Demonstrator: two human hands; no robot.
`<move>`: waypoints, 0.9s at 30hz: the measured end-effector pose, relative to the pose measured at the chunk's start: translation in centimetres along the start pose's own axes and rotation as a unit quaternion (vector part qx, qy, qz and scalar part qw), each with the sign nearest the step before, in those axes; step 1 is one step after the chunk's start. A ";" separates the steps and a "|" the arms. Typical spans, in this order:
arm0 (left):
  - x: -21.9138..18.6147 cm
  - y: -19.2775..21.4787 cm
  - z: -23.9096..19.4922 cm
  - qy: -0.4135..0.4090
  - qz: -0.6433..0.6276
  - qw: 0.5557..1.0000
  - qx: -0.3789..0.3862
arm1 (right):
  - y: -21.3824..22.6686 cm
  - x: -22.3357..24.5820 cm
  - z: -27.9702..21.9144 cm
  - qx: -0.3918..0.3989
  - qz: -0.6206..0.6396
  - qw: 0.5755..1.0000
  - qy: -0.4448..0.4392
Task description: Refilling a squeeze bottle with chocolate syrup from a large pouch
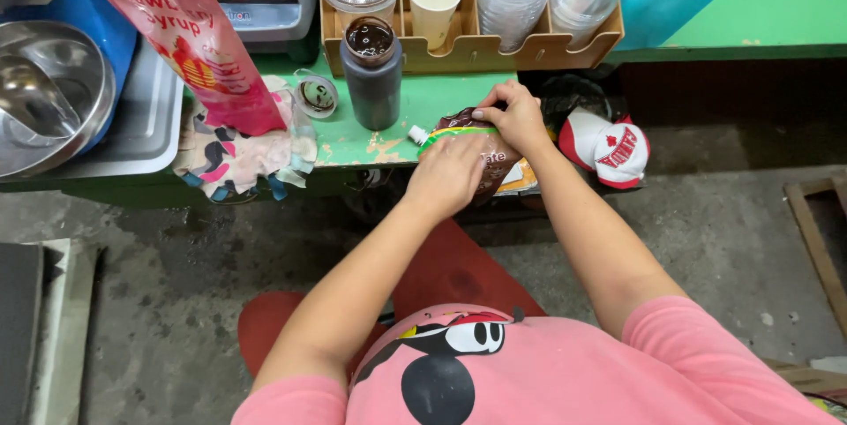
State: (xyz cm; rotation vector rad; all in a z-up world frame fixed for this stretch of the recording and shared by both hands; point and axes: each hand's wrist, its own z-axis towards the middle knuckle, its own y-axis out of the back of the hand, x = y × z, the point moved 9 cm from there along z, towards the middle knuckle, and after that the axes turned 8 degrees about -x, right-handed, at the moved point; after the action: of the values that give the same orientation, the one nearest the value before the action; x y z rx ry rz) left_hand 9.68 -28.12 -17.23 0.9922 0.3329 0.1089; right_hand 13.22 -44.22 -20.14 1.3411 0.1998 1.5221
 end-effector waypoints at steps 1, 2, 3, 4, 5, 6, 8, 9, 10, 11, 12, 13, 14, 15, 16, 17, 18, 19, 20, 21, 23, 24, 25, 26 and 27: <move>0.5 0.1 0.7 0.027 -0.014 1.000 0.001 | -0.6 -1.0 0.4 0.010 0.002 1.000 -0.004; 0.9 0.2 1.3 0.053 -0.028 0.998 0.005 | -1.2 -2.1 0.6 0.019 0.006 1.000 -0.009; 0.6 0.1 1.3 0.052 -0.029 0.998 0.005 | -1.1 -1.8 0.4 0.018 0.005 1.000 -0.010; 0.6 -0.4 1.3 0.056 0.035 0.997 0.034 | -1.0 -1.5 0.4 0.019 0.005 1.000 -0.007; 0.7 -0.8 1.2 0.060 0.098 0.991 0.062 | -0.9 -1.2 0.5 0.019 0.005 1.000 -0.004; 0.5 -0.7 1.2 0.057 0.100 0.991 0.061 | -0.4 -0.4 0.4 0.016 0.007 1.000 -0.004; 0.6 -1.0 0.7 0.073 0.094 0.989 0.091 | 0.3 1.1 -0.1 0.017 -0.008 1.000 -0.014; 0.7 -1.4 0.2 0.073 0.097 0.988 0.092 | 0.2 1.0 -0.1 0.017 -0.006 1.000 -0.014; 0.6 -1.7 -0.2 0.073 0.090 0.990 0.083 | 0.1 0.7 -0.1 0.015 -0.006 1.000 -0.016; 0.5 -2.0 -0.6 0.072 0.084 0.991 0.074 | 0.0 0.5 -0.2 0.014 -0.006 1.000 -0.017; 0.2 -2.3 -1.0 0.069 0.085 0.991 0.077 | 0.0 0.5 -0.2 0.012 -0.003 1.000 -0.020; -0.1 -2.1 -1.3 0.070 0.090 0.992 0.058 | 0.0 0.6 -0.3 0.012 -0.003 1.000 -0.023; -0.4 -2.1 -1.5 0.070 0.093 0.992 0.039 | 0.2 0.5 -0.3 0.012 -0.004 1.000 -0.026; -0.4 -2.3 -1.7 0.066 0.094 0.993 0.040 | 0.3 0.7 -0.1 0.008 -0.003 1.000 -0.028; -0.6 -2.1 -2.0 0.068 0.100 0.993 0.016 | 0.4 1.0 -0.2 0.008 -0.008 1.000 -0.021; -0.8 -2.0 -2.5 0.070 0.107 0.992 -0.009 | 0.5 1.2 -0.3 0.007 -0.013 1.000 -0.015; -1.0 -2.1 -2.9 0.069 0.105 0.992 -0.006 | 0.4 0.9 -0.3 0.007 -0.012 1.000 -0.018; -1.2 -2.0 -3.4 0.074 0.103 0.992 -0.015 | 0.3 0.8 -0.3 0.007 -0.008 1.000 -0.016; -1.3 -1.8 -3.7 0.080 0.102 0.991 -0.024 | 0.2 0.8 -0.2 0.007 -0.003 1.000 -0.012; -1.7 -1.5 -4.3 0.080 0.102 0.991 -0.022 | 0.0 0.5 -0.5 0.007 -0.002 1.000 -0.013; -2.2 -0.8 -4.7 0.076 0.106 0.991 -0.028 | 0.1 0.2 -0.2 0.008 0.002 1.000 -0.012; -2.3 -0.3 -4.6 0.070 0.106 0.991 -0.032 | 0.3 0.4 -0.2 0.000 0.000 1.000 -0.010; -2.2 0.2 -4.5 0.078 0.085 0.993 -0.035 | 0.7 0.7 -0.2 -0.008 0.020 1.000 -0.012; -2.0 0.7 -4.5 0.086 0.064 0.994 -0.036 | 0.8 1.0 -0.2 -0.015 0.041 0.999 -0.014; -2.4 1.2 -3.1 0.081 0.065 0.994 -0.040 | 1.1 0.7 0.1 -0.021 0.040 0.999 -0.012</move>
State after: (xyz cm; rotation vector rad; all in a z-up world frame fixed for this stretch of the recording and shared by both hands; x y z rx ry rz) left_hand 6.48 -25.51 -17.24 0.9264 0.4087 0.3205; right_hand 12.81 -44.23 -18.97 1.3468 0.0997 1.5680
